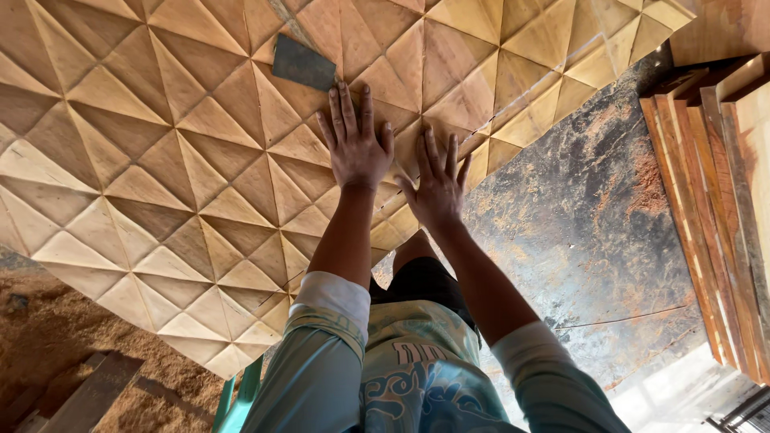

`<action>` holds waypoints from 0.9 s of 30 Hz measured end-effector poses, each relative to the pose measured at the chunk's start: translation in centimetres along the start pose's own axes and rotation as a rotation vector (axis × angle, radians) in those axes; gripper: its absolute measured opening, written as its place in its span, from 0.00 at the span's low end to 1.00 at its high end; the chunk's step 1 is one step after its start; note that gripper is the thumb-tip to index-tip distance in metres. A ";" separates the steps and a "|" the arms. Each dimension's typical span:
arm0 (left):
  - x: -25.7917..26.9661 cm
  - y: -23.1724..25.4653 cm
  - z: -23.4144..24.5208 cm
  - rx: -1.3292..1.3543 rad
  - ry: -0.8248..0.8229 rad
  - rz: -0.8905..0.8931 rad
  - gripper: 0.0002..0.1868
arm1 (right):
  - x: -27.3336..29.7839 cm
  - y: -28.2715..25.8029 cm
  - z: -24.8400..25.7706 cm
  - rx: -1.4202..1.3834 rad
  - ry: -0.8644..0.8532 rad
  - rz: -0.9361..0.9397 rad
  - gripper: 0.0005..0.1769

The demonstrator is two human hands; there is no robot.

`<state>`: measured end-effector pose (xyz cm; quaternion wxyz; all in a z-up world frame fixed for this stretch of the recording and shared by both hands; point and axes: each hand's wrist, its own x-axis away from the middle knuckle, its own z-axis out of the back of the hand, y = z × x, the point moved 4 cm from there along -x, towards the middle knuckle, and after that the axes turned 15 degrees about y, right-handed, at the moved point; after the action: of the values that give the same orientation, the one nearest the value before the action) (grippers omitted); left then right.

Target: The person sands a large wooden panel with a geometric triangular pattern using a sanding block. They move the block across the surface to smooth the wood, occasionally shifting position to reach different areas of the panel.

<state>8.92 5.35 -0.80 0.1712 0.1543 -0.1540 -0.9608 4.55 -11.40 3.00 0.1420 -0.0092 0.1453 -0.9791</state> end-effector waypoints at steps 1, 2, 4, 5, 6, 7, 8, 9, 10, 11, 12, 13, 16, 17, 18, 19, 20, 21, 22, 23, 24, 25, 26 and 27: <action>-0.2 0.1 -0.1 -0.002 -0.001 -0.002 0.37 | -0.1 -0.1 0.1 -0.011 0.011 -0.009 0.49; -0.1 0.0 0.0 -0.003 0.002 0.002 0.38 | 0.3 -0.4 0.2 0.013 0.007 -0.011 0.50; 0.1 -0.1 0.0 -0.004 0.015 0.002 0.37 | 0.9 -0.8 0.3 0.056 -0.006 -0.021 0.52; -0.1 0.0 -0.1 -0.003 0.025 -0.002 0.37 | 1.0 -1.0 0.3 0.073 -0.002 -0.029 0.51; 0.0 -0.1 0.0 -0.006 0.032 -0.003 0.37 | 0.7 -1.0 0.1 0.088 -0.001 -0.037 0.50; 0.0 -0.1 0.1 -0.006 0.032 -0.008 0.37 | 0.4 -1.0 -0.1 0.102 -0.001 -0.045 0.48; 0.1 0.0 0.1 -0.006 0.031 -0.012 0.37 | -0.1 -0.8 -0.4 0.090 0.020 -0.040 0.48; 0.2 0.0 0.1 -0.007 0.030 -0.016 0.37 | -0.8 -0.5 -0.9 0.079 0.041 -0.035 0.47; 0.3 -0.2 0.2 0.000 0.012 -0.007 0.37 | -1.1 -0.4 -1.4 0.067 0.066 -0.034 0.46; 0.4 -0.4 0.2 0.006 -0.005 0.002 0.37 | -1.4 -0.3 -2.0 0.051 0.056 -0.035 0.46; 0.1 -0.2 0.1 0.019 -0.017 0.013 0.37 | -1.5 0.2 -2.3 0.042 0.052 -0.034 0.47; -0.1 -0.1 0.0 0.018 -0.009 0.008 0.38 | -1.6 0.6 -2.4 0.034 0.047 -0.032 0.47; 0.0 0.0 0.0 0.017 -0.004 0.003 0.38 | -0.3 1.6 -1.6 -0.109 0.241 -0.013 0.42; 0.0 0.0 0.1 0.022 -0.006 0.004 0.38 | 0.1 2.0 -1.1 -0.123 0.309 -0.047 0.36; 0.1 -0.2 0.2 0.023 -0.008 0.007 0.38 | 0.2 2.3 -0.9 -0.141 0.374 -0.080 0.30; 0.2 -0.3 0.3 0.018 0.001 0.011 0.38 | 0.2 2.5 -0.6 -0.160 0.440 -0.113 0.24; 0.0 -0.3 0.4 0.018 0.012 0.004 0.38 | 0.0 2.6 -0.8 -0.135 0.449 -0.152 0.23; -0.1 -0.3 0.4 0.018 0.024 -0.004 0.37 | -0.5 2.7 -0.9 -0.111 0.458 -0.191 0.21; -0.1 -0.1 0.3 0.024 0.015 0.000 0.38 | -1.0 2.9 -1.0 -0.081 0.470 -0.237 0.19; -0.1 0.0 0.2 0.029 0.007 0.004 0.38 | -1.7 2.9 -1.1 -0.037 0.481 -0.223 0.19; 0.0 0.0 0.1 0.031 -0.001 0.013 0.38 | -2.2 2.6 -1.3 0.004 0.487 -0.204 0.19; 0.1 0.0 0.0 0.032 0.006 0.009 0.38 | -2.5 2.4 -1.4 0.045 0.493 -0.186 0.20; 0.2 -0.2 0.0 0.029 0.014 0.004 0.38 | -2.8 2.4 -1.7 -0.055 0.461 -0.252 0.16; 0.1 -0.3 0.0 0.026 0.023 0.000 0.38 | -2.8 2.5 -2.0 -0.156 0.426 -0.318 0.13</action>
<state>8.68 5.59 -0.91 0.1708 0.1676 -0.1646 -0.9569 7.78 -12.36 0.47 -0.0482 0.1635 0.2435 -0.9548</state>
